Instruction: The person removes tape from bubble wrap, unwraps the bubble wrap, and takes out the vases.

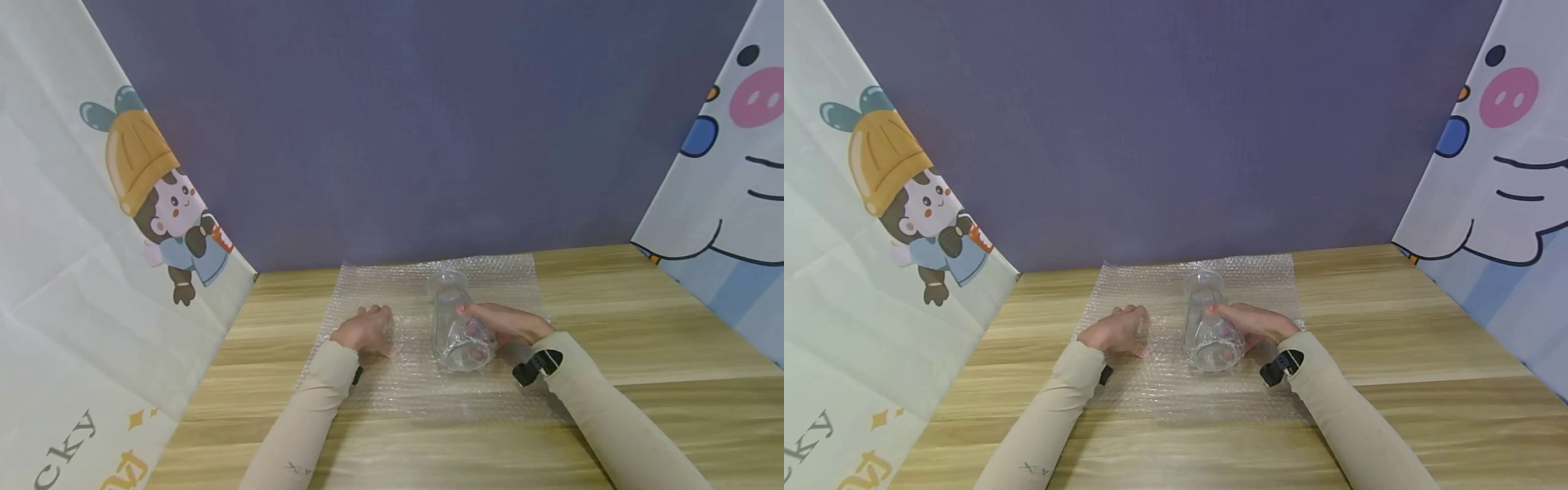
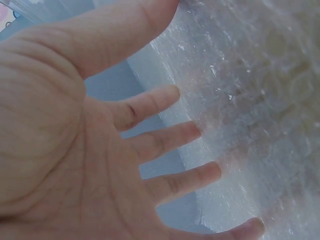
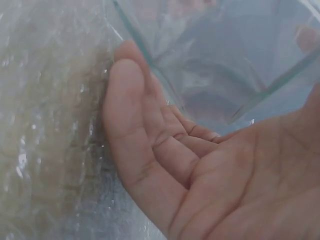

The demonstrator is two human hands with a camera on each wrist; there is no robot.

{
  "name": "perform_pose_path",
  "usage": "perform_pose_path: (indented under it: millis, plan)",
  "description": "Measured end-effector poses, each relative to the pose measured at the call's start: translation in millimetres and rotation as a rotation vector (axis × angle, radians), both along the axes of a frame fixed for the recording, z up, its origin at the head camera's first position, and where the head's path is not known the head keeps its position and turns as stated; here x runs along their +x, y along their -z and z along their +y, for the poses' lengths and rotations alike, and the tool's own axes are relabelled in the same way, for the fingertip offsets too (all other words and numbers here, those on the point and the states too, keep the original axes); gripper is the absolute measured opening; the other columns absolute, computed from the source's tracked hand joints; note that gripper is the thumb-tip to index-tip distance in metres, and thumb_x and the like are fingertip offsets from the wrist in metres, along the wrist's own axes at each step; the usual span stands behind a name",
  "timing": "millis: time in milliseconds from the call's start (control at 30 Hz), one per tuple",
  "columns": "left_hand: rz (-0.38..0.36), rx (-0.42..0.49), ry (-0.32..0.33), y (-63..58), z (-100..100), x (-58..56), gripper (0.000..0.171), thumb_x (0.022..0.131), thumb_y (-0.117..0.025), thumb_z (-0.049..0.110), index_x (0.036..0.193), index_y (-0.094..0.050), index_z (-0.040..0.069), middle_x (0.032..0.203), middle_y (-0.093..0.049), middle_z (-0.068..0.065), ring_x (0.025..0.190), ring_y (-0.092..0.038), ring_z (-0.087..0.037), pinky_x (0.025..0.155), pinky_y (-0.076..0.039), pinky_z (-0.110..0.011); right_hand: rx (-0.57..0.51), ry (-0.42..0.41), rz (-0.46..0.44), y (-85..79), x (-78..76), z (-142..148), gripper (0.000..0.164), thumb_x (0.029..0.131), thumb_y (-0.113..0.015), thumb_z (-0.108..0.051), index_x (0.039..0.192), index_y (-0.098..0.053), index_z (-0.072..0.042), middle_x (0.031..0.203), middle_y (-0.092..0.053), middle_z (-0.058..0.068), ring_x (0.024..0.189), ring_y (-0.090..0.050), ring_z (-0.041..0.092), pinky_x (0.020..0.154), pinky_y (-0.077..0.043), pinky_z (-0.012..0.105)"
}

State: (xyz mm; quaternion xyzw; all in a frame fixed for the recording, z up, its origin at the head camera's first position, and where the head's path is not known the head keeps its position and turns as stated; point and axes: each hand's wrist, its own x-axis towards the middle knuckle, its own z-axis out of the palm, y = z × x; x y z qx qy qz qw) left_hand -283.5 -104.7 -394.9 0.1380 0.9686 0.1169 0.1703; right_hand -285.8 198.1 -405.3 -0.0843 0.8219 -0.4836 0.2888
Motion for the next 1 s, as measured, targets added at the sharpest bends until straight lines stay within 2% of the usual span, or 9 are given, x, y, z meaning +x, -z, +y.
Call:
perform_pose_path:
  millis: [67,233,333,433,600,667,833,1000]
  plan:
    - [-0.002,-0.003,-0.009,-0.3,-0.2,0.6,0.081,0.084,-0.084,0.032,0.151,-0.042,0.013,0.167,-0.03,-0.015,0.156,-0.022,-0.043,0.121,-0.029,-0.066,0.019,0.0,0.004,-0.6,0.6,-0.7,0.082,0.101,-0.044,-0.06,0.156,-0.034,0.0,0.143,-0.054,0.026,0.134,-0.052,0.041,0.091,-0.059,0.048]
    - [0.016,-0.011,-0.001,0.3,-0.3,0.2,0.072,0.082,-0.085,0.032,0.143,-0.05,0.015,0.161,-0.04,-0.013,0.15,-0.034,-0.04,0.113,-0.041,-0.063,0.038,-0.011,0.018,-2.2,1.8,-0.7,0.082,0.101,-0.043,-0.06,0.154,-0.036,0.002,0.143,-0.055,0.026,0.136,-0.051,0.043,0.096,-0.058,0.051]
    - [0.023,-0.013,0.005,0.1,-0.3,0.5,0.07,0.082,-0.085,0.033,0.141,-0.051,0.015,0.16,-0.042,-0.013,0.149,-0.036,-0.04,0.111,-0.043,-0.063,0.016,-0.023,0.022,-2.1,1.3,-1.0,0.08,0.101,-0.044,-0.057,0.151,-0.039,0.005,0.144,-0.054,0.028,0.135,-0.053,0.041,0.099,-0.057,0.051]
    - [0.022,-0.012,0.006,0.2,-0.3,1.0,0.07,0.082,-0.085,0.032,0.141,-0.051,0.016,0.161,-0.041,-0.013,0.149,-0.035,-0.04,0.112,-0.042,-0.064,-0.024,-0.039,0.02,-1.8,0.6,-1.2,0.072,0.101,-0.046,-0.054,0.141,-0.05,0.006,0.136,-0.06,0.024,0.125,-0.06,0.033,0.097,-0.058,0.045]
    - [0.023,-0.011,0.008,1.0,-0.1,0.5,0.066,0.082,-0.085,0.032,0.136,-0.053,0.016,0.158,-0.043,-0.013,0.148,-0.035,-0.04,0.11,-0.044,-0.063,-0.081,-0.094,0.039,-2.9,-0.1,-0.3,0.056,0.101,-0.048,-0.048,0.115,-0.065,0.003,0.108,-0.069,0.011,0.098,-0.066,0.019,0.085,-0.06,0.033]
    - [0.023,-0.011,0.009,1.3,0.1,0.3,0.064,0.082,-0.085,0.033,0.135,-0.054,0.016,0.158,-0.043,-0.012,0.148,-0.035,-0.041,0.11,-0.044,-0.063,-0.079,-0.109,0.063,-2.9,-0.6,0.9,0.055,0.102,-0.048,-0.046,0.116,-0.065,0.004,0.106,-0.071,0.01,0.095,-0.066,0.018,0.085,-0.059,0.031]
    - [0.023,-0.022,0.011,2.0,0.6,-1.0,0.066,0.082,-0.085,0.034,0.137,-0.054,0.016,0.158,-0.043,-0.012,0.149,-0.034,-0.041,0.11,-0.044,-0.063,-0.037,-0.103,0.098,-3.8,0.6,3.1,0.061,0.102,-0.049,-0.048,0.126,-0.056,0.008,0.115,-0.069,0.014,0.101,-0.067,0.02,0.09,-0.057,0.035]
    - [0.019,-0.028,0.005,1.3,0.6,-1.0,0.071,0.082,-0.085,0.035,0.142,-0.051,0.015,0.162,-0.039,-0.012,0.152,-0.03,-0.04,0.113,-0.041,-0.064,0.031,-0.068,0.119,-7.3,3.3,2.3,0.056,0.1,-0.052,-0.053,0.116,-0.054,0.0,0.109,-0.061,0.013,0.095,-0.058,0.021,0.078,-0.05,0.032]
